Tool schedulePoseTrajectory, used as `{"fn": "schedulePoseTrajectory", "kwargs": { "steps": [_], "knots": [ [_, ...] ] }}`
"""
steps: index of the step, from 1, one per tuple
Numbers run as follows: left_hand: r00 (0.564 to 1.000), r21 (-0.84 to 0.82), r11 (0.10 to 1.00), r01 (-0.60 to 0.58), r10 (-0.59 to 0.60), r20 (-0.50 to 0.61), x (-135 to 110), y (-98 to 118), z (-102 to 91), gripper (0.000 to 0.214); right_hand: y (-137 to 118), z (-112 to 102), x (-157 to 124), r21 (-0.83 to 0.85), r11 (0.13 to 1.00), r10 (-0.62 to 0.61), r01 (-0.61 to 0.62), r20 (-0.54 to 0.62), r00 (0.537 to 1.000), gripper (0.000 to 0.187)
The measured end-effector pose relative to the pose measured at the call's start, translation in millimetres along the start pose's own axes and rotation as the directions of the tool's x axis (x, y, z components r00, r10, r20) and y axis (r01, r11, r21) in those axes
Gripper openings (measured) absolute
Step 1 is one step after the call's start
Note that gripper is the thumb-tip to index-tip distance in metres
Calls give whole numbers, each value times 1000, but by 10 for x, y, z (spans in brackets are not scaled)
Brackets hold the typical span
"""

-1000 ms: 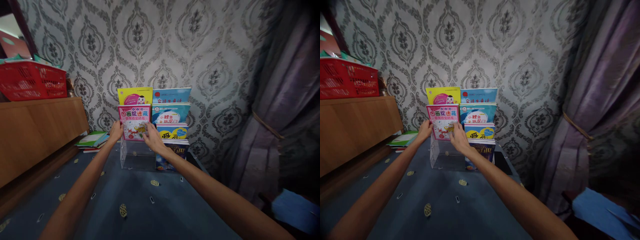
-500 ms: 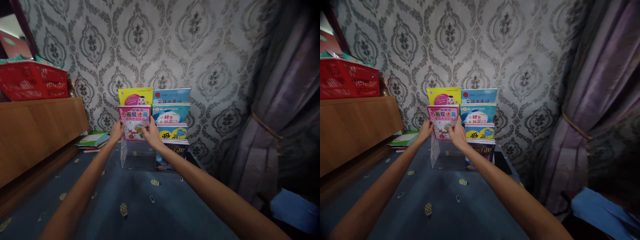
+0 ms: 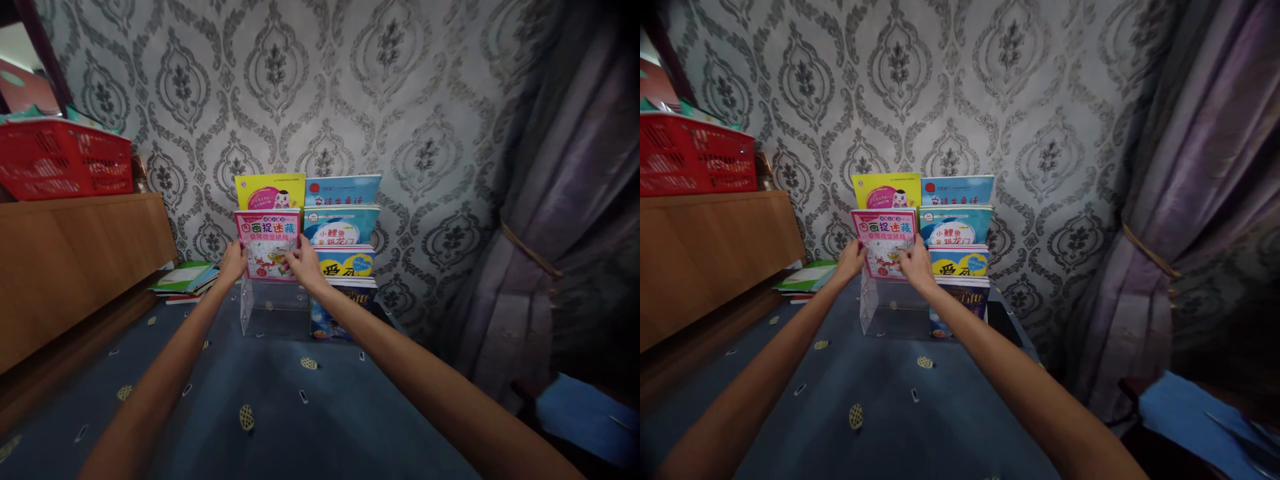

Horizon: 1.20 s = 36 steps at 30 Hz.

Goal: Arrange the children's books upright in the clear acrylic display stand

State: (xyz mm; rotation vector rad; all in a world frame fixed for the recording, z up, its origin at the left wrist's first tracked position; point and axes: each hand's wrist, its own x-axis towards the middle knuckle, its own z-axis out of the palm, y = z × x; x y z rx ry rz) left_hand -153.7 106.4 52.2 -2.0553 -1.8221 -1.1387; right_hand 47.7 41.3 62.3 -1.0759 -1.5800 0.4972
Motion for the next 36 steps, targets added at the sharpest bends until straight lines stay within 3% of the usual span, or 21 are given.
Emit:
{"fn": "schedulePoseTrajectory", "kwargs": {
  "steps": [20,25,36],
  "knots": [
    [999,-6,999,32,-32,-15,-40,55,-3,18,-34,-70,-50,7,999,33,-33,9,999,67],
    [998,-5,998,58,-58,-11,-49,83,-10,18,-51,-31,-91,-38,992,123,-121,41,992,61],
    [994,-18,995,102,-102,-31,-85,175,21,21,-16,32,-76,92,967,234,-236,37,972,48]
  ]
}}
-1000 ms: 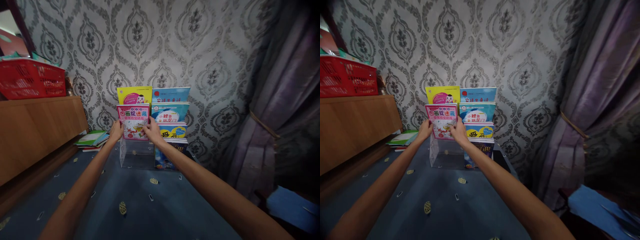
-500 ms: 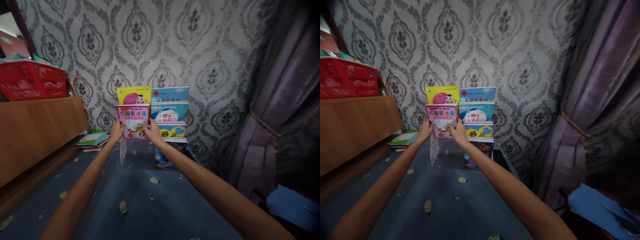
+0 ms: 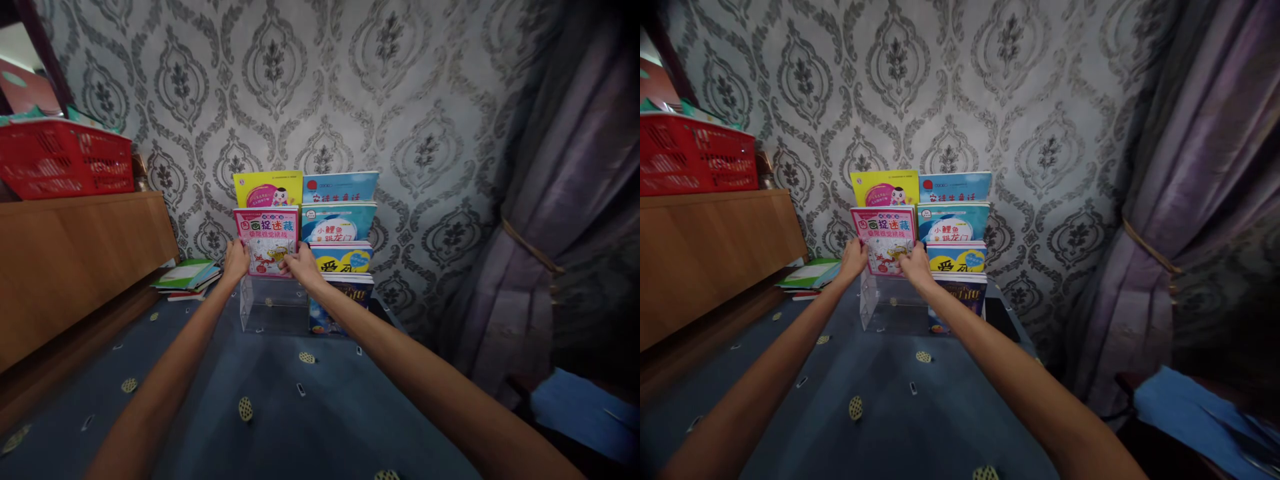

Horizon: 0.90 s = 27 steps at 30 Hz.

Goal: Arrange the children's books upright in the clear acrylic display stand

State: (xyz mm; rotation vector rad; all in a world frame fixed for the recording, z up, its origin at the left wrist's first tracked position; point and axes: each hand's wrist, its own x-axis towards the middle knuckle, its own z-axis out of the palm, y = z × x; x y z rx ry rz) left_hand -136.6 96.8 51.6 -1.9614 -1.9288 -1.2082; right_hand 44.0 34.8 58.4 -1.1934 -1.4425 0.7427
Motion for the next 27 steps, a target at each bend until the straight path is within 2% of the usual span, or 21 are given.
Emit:
{"fn": "schedulePoseTrajectory", "kwargs": {
  "steps": [9,19,27],
  "knots": [
    [999,12,999,38,-38,2,-28,64,-27,22,22,-31,-14,19,1000,-11,11,6,1000,45],
    [998,2,998,57,-57,-4,-75,75,-27,23,29,-71,-140,-56,995,-86,87,32,996,66],
    [998,-20,998,56,-57,-26,-113,41,-4,22,8,-67,-193,9,999,-52,52,41,998,65]
  ]
}}
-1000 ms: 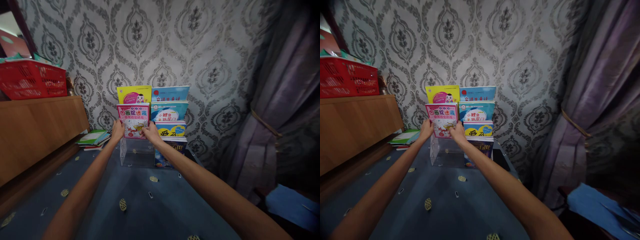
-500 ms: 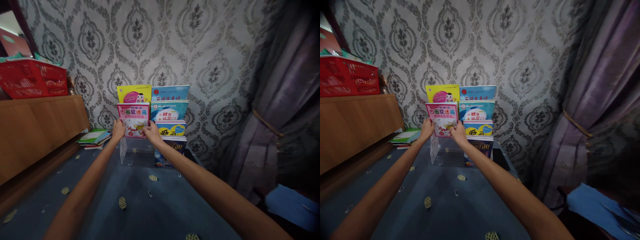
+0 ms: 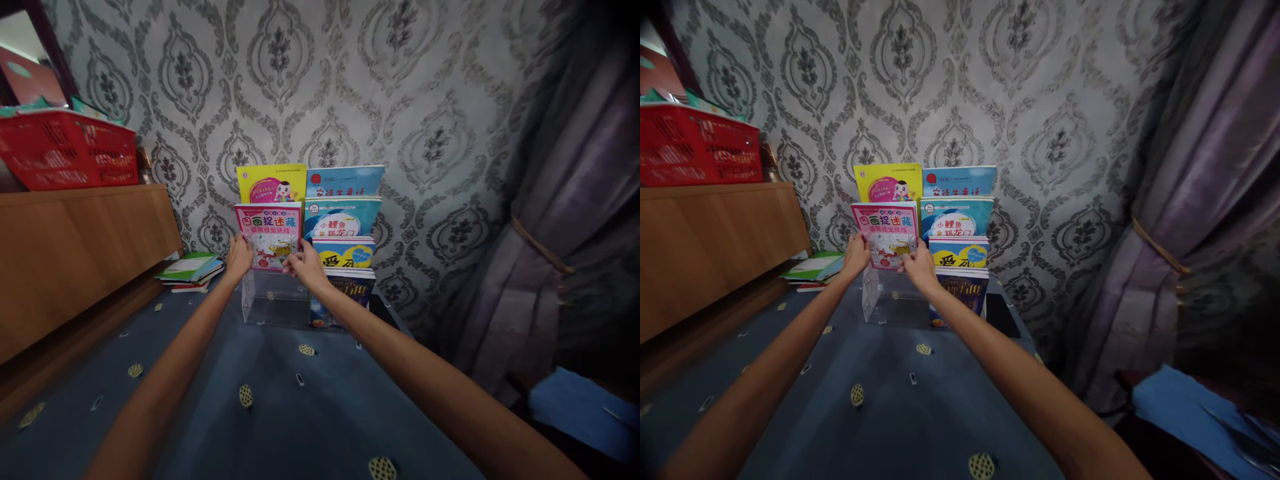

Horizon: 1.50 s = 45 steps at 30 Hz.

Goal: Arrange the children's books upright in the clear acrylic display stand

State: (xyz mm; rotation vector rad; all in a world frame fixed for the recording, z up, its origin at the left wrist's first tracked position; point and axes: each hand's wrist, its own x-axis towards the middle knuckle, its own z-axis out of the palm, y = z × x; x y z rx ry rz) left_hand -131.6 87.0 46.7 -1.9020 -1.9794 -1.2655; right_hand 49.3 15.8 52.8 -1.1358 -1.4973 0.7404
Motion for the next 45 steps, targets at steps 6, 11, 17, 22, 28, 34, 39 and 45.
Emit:
{"fn": "schedulePoseTrajectory", "kwargs": {
  "steps": [6,11,17,22,28,34,39,45],
  "knots": [
    [1000,-7,1000,1,-1,6,-37,-14,-19,21,47,4,-11,10,1000,-10,10,-3,1000,71],
    [1000,-13,1000,-4,4,23,-79,-24,-44,19,92,11,-23,18,1000,-15,15,-4,1000,75],
    [999,-27,1000,-7,7,37,-109,-69,-59,18,128,19,-100,79,996,-30,30,3,1000,79],
    [999,-51,999,-11,13,34,-99,-83,-52,18,121,22,-163,98,995,-32,31,10,999,75],
    [997,-127,989,-71,71,3,-274,-236,-17,29,371,87,-455,68,996,-70,62,125,990,54],
    [998,-85,995,-58,60,23,-708,-805,-7,32,925,254,-1114,-95,993,-20,65,411,911,37],
    [983,87,987,136,-145,110,-790,-1414,-13,30,1143,428,-1466,-201,976,40,78,524,851,39],
    [915,353,880,319,-383,129,-546,-2041,-46,28,1272,638,-1741,-322,937,19,135,433,901,35]
  ]
}}
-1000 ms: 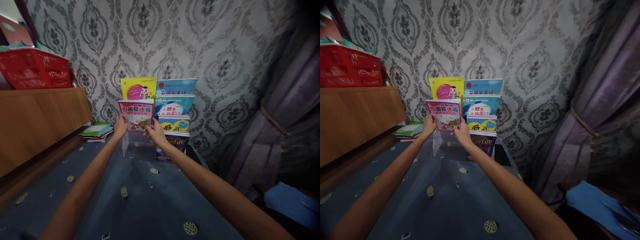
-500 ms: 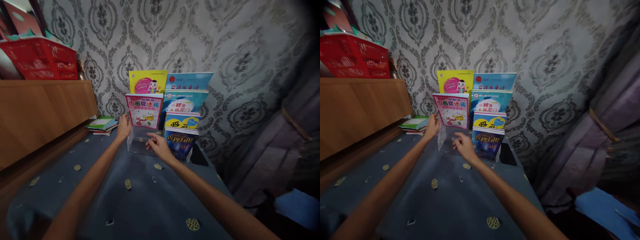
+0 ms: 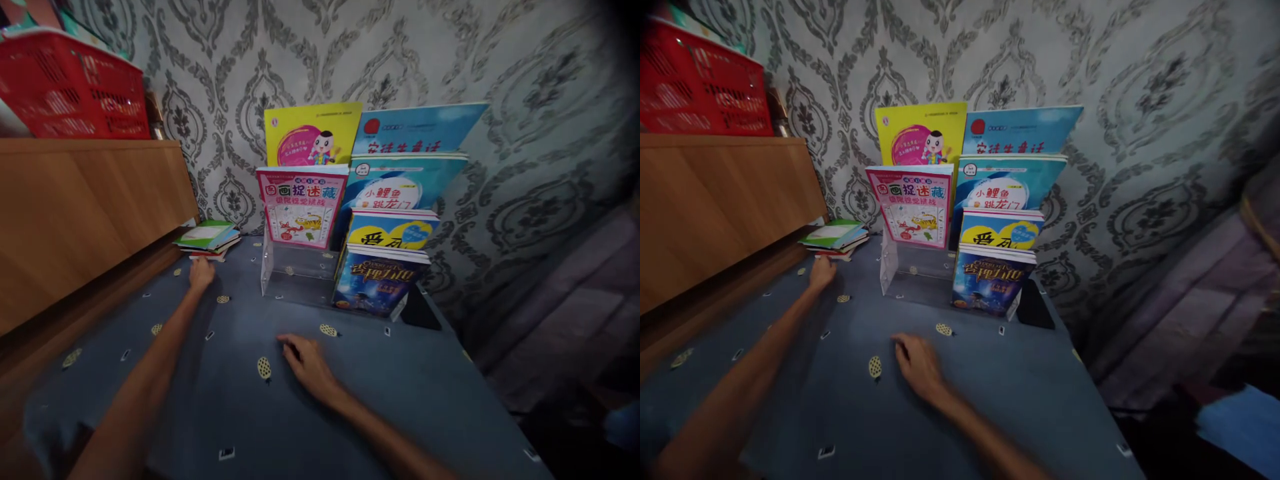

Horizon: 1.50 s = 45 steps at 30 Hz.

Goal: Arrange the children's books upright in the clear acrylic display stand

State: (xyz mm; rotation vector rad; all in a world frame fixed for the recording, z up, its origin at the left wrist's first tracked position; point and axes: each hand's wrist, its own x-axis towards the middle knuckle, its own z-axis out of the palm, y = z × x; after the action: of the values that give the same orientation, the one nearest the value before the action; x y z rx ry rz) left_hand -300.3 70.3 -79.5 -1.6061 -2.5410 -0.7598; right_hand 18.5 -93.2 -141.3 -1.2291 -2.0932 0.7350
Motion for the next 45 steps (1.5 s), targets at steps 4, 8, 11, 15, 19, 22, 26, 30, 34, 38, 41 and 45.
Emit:
{"fn": "schedulePoseTrajectory", "kwargs": {
  "steps": [4,8,11,15,19,22,26,30,34,38,41,45],
  "knots": [
    [999,133,991,-15,21,-45,234,-106,-7,37,35,57,-55,44,999,-17,17,13,1000,36],
    [988,253,959,-130,146,-48,411,-95,-2,43,17,12,-44,57,998,-19,17,43,999,36],
    [969,314,921,-229,246,-15,536,-92,26,52,-28,-29,-30,50,999,2,-5,66,998,35],
    [950,370,879,-300,311,31,681,-131,50,56,-79,-67,-16,74,997,29,-35,87,996,35],
    [934,413,842,-348,351,73,767,-172,18,52,-77,-74,-3,74,996,45,-53,102,994,35],
    [927,438,821,-367,364,94,770,-181,-25,48,-57,-63,-1,66,997,37,-43,96,995,36],
    [914,455,797,-397,390,115,683,-191,-77,46,-40,-47,-7,77,997,17,-23,78,997,36],
    [897,467,771,-434,419,142,531,-212,-122,44,-17,-25,-14,78,997,20,-25,64,998,35],
    [880,484,740,-468,443,174,339,-206,-154,44,-17,-12,-17,76,997,17,-21,53,998,35],
    [864,492,714,-498,459,209,97,-180,-156,46,-62,-33,-8,58,998,23,-26,39,999,35],
    [851,486,701,-522,466,241,-95,-163,-144,44,-82,-52,3,56,998,25,-29,63,998,35],
    [837,481,685,-546,472,277,-306,-136,-114,43,-84,-47,-6,54,998,20,-24,78,997,37]
  ]
}}
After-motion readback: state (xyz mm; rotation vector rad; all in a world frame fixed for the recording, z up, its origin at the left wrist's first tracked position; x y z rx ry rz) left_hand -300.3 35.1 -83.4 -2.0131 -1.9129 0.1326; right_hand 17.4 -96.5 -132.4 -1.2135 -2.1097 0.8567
